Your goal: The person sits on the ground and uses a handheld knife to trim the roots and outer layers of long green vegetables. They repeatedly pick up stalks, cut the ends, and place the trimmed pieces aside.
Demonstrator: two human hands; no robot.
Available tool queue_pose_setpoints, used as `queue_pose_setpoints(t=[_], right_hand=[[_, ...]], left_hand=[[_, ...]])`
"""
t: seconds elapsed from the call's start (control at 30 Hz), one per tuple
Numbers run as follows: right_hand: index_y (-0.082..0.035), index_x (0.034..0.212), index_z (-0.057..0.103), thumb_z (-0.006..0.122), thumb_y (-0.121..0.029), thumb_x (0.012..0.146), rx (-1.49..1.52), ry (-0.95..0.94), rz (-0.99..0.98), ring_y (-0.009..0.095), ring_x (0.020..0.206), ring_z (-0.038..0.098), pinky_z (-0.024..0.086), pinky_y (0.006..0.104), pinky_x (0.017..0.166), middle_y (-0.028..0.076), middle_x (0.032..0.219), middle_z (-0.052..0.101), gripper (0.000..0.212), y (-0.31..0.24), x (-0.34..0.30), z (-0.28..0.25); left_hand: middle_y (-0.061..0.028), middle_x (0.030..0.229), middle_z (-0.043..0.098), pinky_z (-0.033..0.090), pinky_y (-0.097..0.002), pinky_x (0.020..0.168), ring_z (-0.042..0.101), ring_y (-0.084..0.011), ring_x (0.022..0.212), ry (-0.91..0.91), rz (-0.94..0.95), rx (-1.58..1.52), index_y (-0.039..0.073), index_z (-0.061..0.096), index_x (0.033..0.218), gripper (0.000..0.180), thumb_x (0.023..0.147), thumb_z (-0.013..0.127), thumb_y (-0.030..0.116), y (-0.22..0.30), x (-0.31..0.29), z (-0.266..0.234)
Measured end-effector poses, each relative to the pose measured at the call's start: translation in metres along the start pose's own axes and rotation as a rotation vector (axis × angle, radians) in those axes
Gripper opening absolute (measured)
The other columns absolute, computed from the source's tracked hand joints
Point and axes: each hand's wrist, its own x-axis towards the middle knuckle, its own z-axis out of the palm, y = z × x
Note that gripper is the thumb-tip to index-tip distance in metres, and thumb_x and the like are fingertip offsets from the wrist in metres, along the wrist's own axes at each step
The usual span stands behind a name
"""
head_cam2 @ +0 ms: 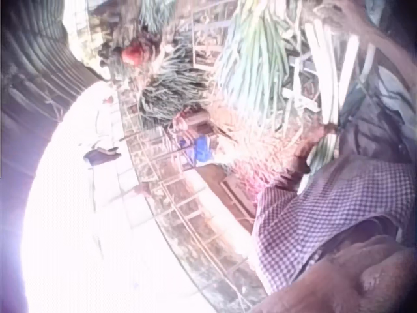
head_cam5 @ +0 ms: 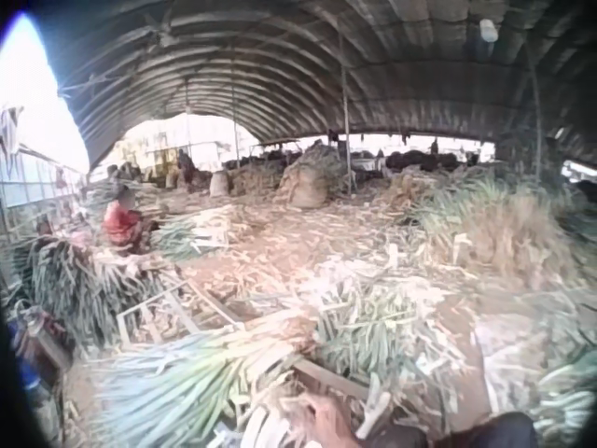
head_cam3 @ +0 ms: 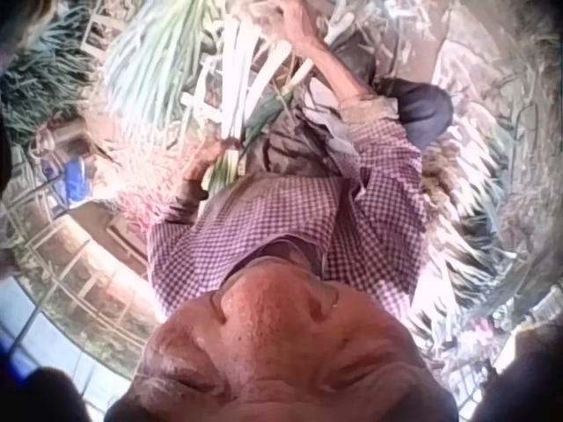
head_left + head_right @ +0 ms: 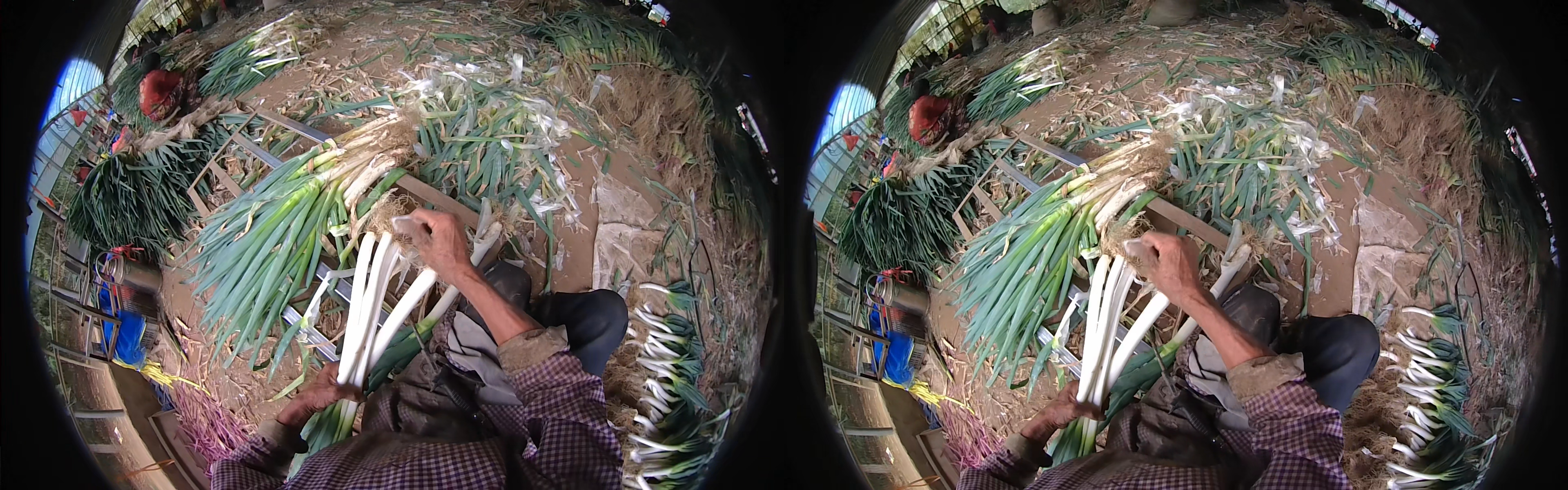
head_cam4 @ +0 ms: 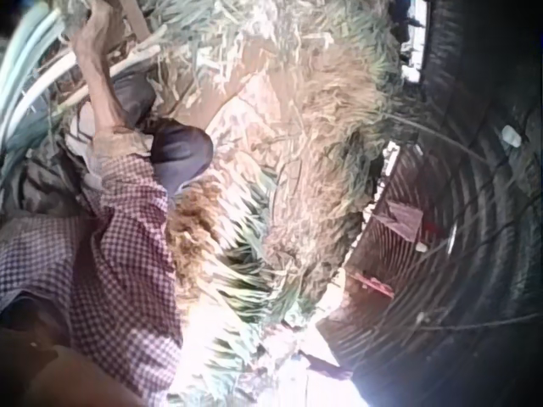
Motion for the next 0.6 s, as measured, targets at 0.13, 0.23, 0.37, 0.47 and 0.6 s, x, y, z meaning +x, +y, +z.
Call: queue_pose_setpoints(t=[0.13,0.23,0.37,0.47,0.6], right_hand=[[0.001,0.089,0.073,0.069,-0.018,0.097,0.104,0.31,0.125,0.006,0.053,0.052,0.041,0.025,0.046,0.001,0.064,0.061,0.021,0.03,0.029,-0.057],[-0.005,0.09,0.073,0.075,-0.04,0.089,-0.159,-0.224,0.081,0.019,0.055,0.062,0.05,0.0357,0.053,0.006,0.067,0.066,0.035,0.027,-0.01,-0.049],[0.001,0.094,0.068,0.08,-0.038,0.081,-0.321,-0.265,-0.095,0.036,0.079,0.068,0.051,0.0454,0.071,0.017,0.077,0.067,0.043,0.011,-0.048,-0.013],[-0.002,0.093,0.071,0.081,-0.022,0.078,-0.337,-0.234,0.037,0.03,0.073,0.068,0.053,0.0445,0.068,0.015,0.079,0.07,0.026,0.019,-0.047,-0.005],[-0.007,0.091,0.076,0.07,-0.007,0.09,0.266,0.333,0.446,0.014,0.056,0.058,0.045,0.0268,0.045,0.008,0.071,0.068,0.006,0.065,0.006,-0.055]], left_hand=[[-0.0133,0.091,0.073,0.063,-0.0385,0.077,0.074,-0.0231,0.083,0.037,-0.027,-0.058,-0.003,0.067,0.105,0.029,0.077,0.076,-0.004,0.007,-0.002,0.008],[-0.0145,0.091,0.073,0.063,-0.0386,0.077,0.074,-0.0239,0.083,0.038,-0.048,-0.102,-0.005,0.067,0.107,0.03,0.078,0.074,-0.006,0.007,-0.004,0.01],[-0.0125,0.09,0.073,0.063,-0.0377,0.076,0.073,-0.0215,0.082,0.027,-0.014,0.048,-0.004,0.067,0.109,0.031,0.079,0.072,-0.007,0.003,-0.001,0.009],[-0.0094,0.097,0.071,0.057,-0.0373,0.08,0.068,-0.019,0.09,0.054,-0.002,0.258,-0.001,0.064,0.116,0.05,0.07,0.082,0.006,0.009,0.001,0.018],[-0.0157,0.104,0.071,0.054,-0.0401,0.087,0.068,-0.024,0.096,0.081,0.093,0.404,0.001,0.06,0.124,0.062,0.069,0.085,0.014,0.008,-0.012,0.022]])
